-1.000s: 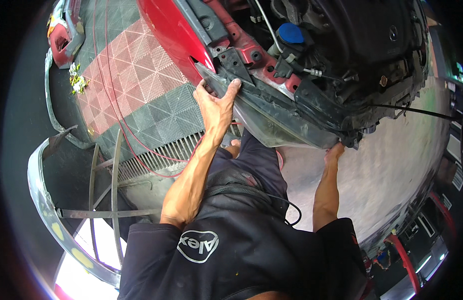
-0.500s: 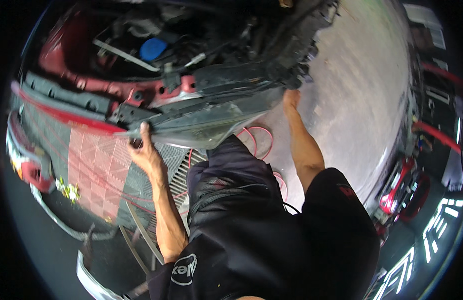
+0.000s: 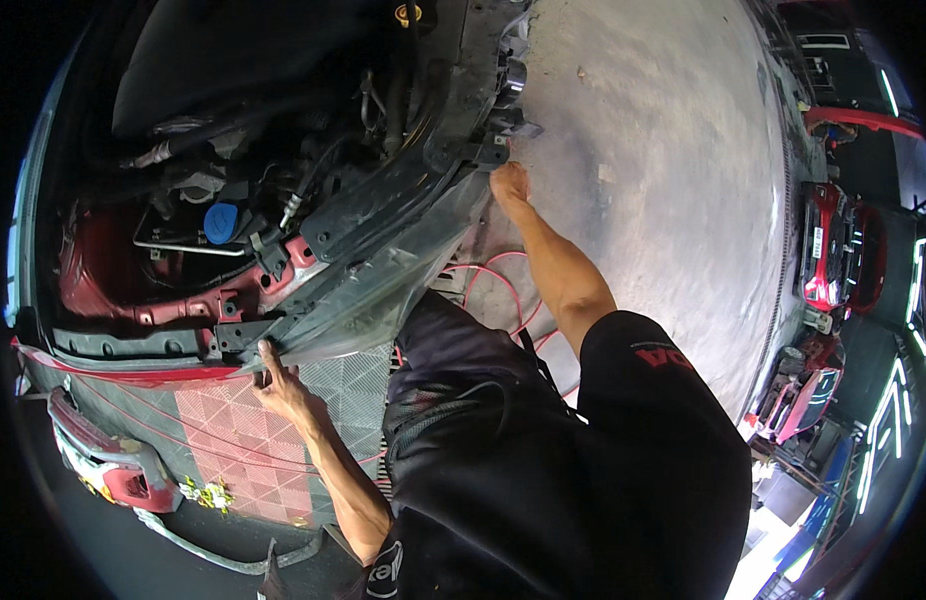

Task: The person works on the front bumper of a red car with the hood open. They use a wrench to tighten bolts on the bumper and then use a screwdriver to adjust components near the wheel well and under the bumper.

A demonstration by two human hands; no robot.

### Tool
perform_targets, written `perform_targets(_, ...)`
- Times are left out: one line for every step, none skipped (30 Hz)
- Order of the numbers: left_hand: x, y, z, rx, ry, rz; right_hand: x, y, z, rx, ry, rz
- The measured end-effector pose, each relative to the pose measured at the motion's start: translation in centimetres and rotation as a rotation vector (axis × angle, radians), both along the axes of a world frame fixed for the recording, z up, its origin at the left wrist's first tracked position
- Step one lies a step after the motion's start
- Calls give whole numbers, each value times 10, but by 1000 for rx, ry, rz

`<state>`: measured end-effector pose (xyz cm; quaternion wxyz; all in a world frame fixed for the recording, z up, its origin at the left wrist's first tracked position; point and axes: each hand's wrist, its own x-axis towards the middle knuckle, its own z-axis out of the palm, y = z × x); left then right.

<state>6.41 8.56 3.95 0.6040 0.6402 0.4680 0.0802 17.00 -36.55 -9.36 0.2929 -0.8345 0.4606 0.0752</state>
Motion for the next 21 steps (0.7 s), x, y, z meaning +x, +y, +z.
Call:
perform_targets(-1, 2, 1, -1, -9, -11, 1, 2, 0, 8, -9, 3)
perform_targets(0, 2, 2, -2, -17, -20, 5, 2, 1, 13, -23, 6)
perform_targets(1, 0, 4, -6, -24, -20, 2, -2, -6, 12, -49, 5)
perform_targets(3, -3, 6, -11, -30, -18, -1, -5, -12, 9, -74, 5)
perform_targets(4, -6, 7, -16, -36, -17, -2, -10, -17, 10, -55, 11)
perform_targets(4, -5, 8, -19, -26, -22, 1, -7, -9, 17, -36, 21)
perform_targets(4, -3, 8, -23, -16, -28, 2, -5, -8, 18, -29, 29)
perform_targets(3, -2, 8, -28, -6, -33, 1, -3, -7, 20, -20, 36)
perform_targets(4, -3, 7, -10, 3, -16, 0, -4, -8, 13, -28, 39)
perform_targets(4, -4, 6, 7, 11, 0, 0, -4, -8, 5, -35, 41)
perform_targets(5, -6, 5, 24, 19, 16, 1, -4, -7, 7, -50, 33)
perform_targets(3, -5, 5, 27, 22, 6, 1, -1, -4, 13, -60, 28)
perform_targets(2, -3, 5, 30, 24, -4, 1, 1, 1, 27, -49, 27)
perform_targets(1, -1, 4, 33, 27, -14, 0, 3, 6, 41, -38, 26)
perform_targets(0, 2, 1, 13, 15, -28, 2, 3, 15, 59, -10, 30)
perform_targets(-1, 5, -1, -6, 2, -43, 3, 2, 18, 78, 18, 33)
perform_targets(-1, 6, -3, -25, -10, -58, 3, -1, 13, 37, -5, 50)
perform_targets(0, 6, -2, -24, -4, -60, -2, -1, 6, 1, -20, 65)
perform_targets(2, 4, 0, -24, 3, -63, -5, -2, 0, -36, -35, 80)
perform_targets(3, 3, 1, -24, 9, -65, -5, -5, -6, -14, -9, 51)
perform_targets(2, 4, 0, -17, -1, -62, 0, -4, -4, 10, 12, 25)
